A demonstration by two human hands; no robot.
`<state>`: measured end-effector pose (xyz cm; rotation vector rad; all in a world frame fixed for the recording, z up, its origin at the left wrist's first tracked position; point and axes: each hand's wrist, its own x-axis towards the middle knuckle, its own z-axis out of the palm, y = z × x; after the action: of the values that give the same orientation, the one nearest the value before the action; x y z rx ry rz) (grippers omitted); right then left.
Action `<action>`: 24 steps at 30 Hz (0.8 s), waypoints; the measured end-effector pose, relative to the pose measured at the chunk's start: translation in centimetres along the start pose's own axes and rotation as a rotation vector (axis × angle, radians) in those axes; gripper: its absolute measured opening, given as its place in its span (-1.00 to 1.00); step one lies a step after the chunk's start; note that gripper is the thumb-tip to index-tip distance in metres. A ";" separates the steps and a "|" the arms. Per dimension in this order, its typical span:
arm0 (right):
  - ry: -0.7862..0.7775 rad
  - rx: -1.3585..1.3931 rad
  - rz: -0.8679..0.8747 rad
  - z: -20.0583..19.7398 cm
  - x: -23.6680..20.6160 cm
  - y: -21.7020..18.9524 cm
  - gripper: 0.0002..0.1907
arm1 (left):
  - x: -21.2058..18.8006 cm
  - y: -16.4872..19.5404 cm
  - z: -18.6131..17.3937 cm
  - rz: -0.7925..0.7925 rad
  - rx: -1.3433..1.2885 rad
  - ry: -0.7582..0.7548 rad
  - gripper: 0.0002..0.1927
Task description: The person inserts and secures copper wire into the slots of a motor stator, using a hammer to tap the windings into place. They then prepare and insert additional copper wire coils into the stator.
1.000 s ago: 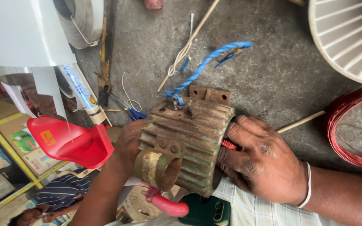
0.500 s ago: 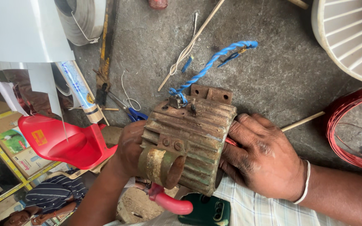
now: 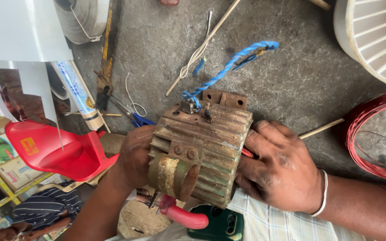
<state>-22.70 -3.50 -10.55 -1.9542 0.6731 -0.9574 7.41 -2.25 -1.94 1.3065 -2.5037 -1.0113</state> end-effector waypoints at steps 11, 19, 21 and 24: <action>-0.013 -0.038 0.074 0.4 -0.1 -0.3 -0.59 | -0.9 -0.8 0.6 0.009 -0.027 0.033 -0.64; -0.063 0.009 0.035 -0.2 0.1 0.2 -0.64 | -1.0 -1.4 0.9 0.050 -0.085 -0.003 -0.58; -0.065 0.002 0.028 -0.2 0.1 0.2 -0.63 | -0.9 -1.3 1.0 0.076 -0.081 0.005 -0.57; -0.065 0.000 0.045 0.0 0.0 0.1 -0.63 | -0.7 -1.1 1.1 0.039 -0.088 0.017 -0.55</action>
<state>-22.67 -3.58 -10.65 -1.9534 0.6767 -0.8629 8.17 -1.64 -3.34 1.2321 -2.4331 -1.0840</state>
